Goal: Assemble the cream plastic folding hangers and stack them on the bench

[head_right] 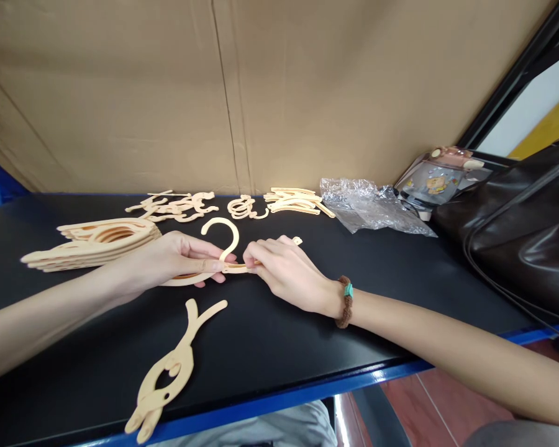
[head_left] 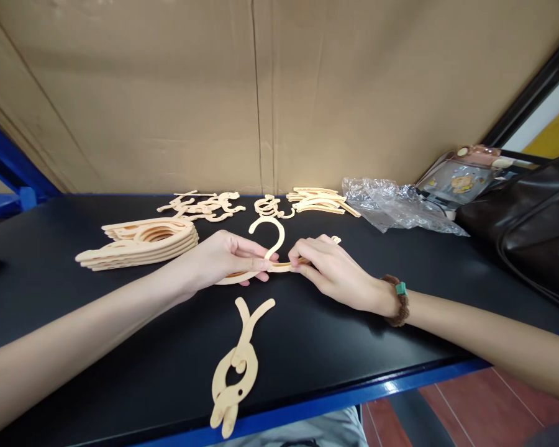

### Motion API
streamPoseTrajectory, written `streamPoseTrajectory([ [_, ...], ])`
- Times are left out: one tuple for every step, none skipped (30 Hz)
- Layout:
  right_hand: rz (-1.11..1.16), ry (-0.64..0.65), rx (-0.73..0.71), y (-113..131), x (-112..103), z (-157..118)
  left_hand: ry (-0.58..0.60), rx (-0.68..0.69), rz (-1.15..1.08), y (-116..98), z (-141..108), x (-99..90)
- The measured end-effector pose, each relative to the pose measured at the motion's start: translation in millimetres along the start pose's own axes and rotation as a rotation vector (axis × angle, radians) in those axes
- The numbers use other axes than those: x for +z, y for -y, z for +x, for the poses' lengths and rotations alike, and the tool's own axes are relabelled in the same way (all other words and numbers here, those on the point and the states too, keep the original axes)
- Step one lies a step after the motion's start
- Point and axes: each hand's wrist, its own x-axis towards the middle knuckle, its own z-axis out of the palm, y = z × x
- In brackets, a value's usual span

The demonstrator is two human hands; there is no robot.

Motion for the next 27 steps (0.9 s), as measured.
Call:
streamPoseTrajectory([
  [-0.012, -0.007, -0.015, -0.1, 0.2, -0.2, 0.014, 0.007, 0.016, 0.3, 0.8, -0.8],
  [-0.027, -0.014, -0.032, -0.1, 0.4, -0.5, 0.030, 0.013, 0.034, 0.8, 1.6, -1.8],
  [-0.041, -0.018, -0.047, -0.2, 0.6, -0.8, 0.045, 0.016, 0.053, 1.4, 2.4, -2.7],
  [-0.054, -0.021, -0.059, -0.3, 0.9, -1.2, 0.057, 0.015, 0.067, 2.0, 3.0, -3.6],
  [-0.066, -0.022, -0.067, -0.3, 1.2, -1.6, 0.063, 0.010, 0.079, 2.4, 3.4, -4.3],
  [-0.076, -0.022, -0.074, -0.4, 1.5, -2.0, 0.064, 0.004, 0.089, 2.5, 3.5, -4.8],
  [-0.083, -0.022, -0.079, -0.4, 1.9, -2.4, 0.061, 0.000, 0.099, 2.2, 3.4, -5.0],
  [-0.087, -0.023, -0.083, -0.4, 2.2, -2.6, 0.056, -0.002, 0.109, 1.6, 3.2, -4.9],
  [-0.087, -0.022, -0.085, -0.3, 2.5, -2.6, 0.051, -0.003, 0.119, 0.6, 2.9, -4.6],
  [-0.082, -0.020, -0.084, -0.1, 2.6, -2.5, 0.046, -0.005, 0.130, -0.6, 2.6, -4.2],
  [-0.069, -0.017, -0.078, 0.1, 2.6, -2.1, 0.039, -0.010, 0.137, -2.1, 2.4, -3.8],
  [-0.051, -0.012, -0.063, 0.5, 2.4, -1.6, 0.033, -0.015, 0.143, -3.6, 2.3, -3.4],
  [-0.029, -0.006, -0.040, 1.0, 2.0, -0.8, 0.029, -0.018, 0.151, -5.0, 2.3, -3.2],
  [-0.003, 0.004, -0.012, 1.7, 1.5, 0.0, 0.024, -0.021, 0.164, -6.4, 2.4, -3.1],
  [0.022, 0.016, 0.019, 2.3, 1.0, 1.0, 0.016, -0.022, 0.178, -7.6, 2.4, -3.2],
  [0.046, 0.026, 0.048, 2.9, 0.5, 1.9, 0.006, -0.024, 0.190, -8.6, 2.3, -3.5],
  [0.068, 0.034, 0.072, 3.4, 0.2, 2.6, -0.006, -0.026, 0.200, -9.4, 2.1, -3.8],
  [0.090, 0.038, 0.091, 3.6, 0.1, 3.3, -0.017, -0.031, 0.204, -10.1, 1.6, -4.2],
  [0.111, 0.038, 0.103, 3.6, 0.1, 3.7, -0.026, -0.038, 0.201, -10.7, 1.0, -4.6],
  [0.130, 0.034, 0.113, 3.3, 0.4, 3.9, -0.030, -0.042, 0.193, -11.2, 0.1, -5.0],
  [0.144, 0.028, 0.121, 2.9, 0.8, 4.0, -0.031, -0.045, 0.180, -11.7, -0.9, -5.3],
  [0.150, 0.023, 0.127, 2.5, 1.4, 4.0, -0.026, -0.044, 0.165, -12.1, -2.0, -5.5],
  [0.145, 0.018, 0.130, 2.2, 2.0, 4.0, -0.016, -0.039, 0.150, -12.4, -3.1, -5.6],
  [0.129, 0.013, 0.130, 2.0, 2.5, 3.9, -0.009, -0.032, 0.136, -12.5, -4.0, -5.7],
  [0.103, 0.008, 0.126, 1.9, 3.0, 3.9, -0.001, -0.025, 0.125, -12.3, -4.8, -5.8],
  [0.071, 0.003, 0.119, 2.0, 3.2, 4.0, 0.007, -0.019, 0.115, -11.7, -5.4, -5.9],
  [0.039, -0.002, 0.112, 2.1, 3.3, 4.1, 0.018, -0.014, 0.104, -10.5, -5.8, -6.0],
])
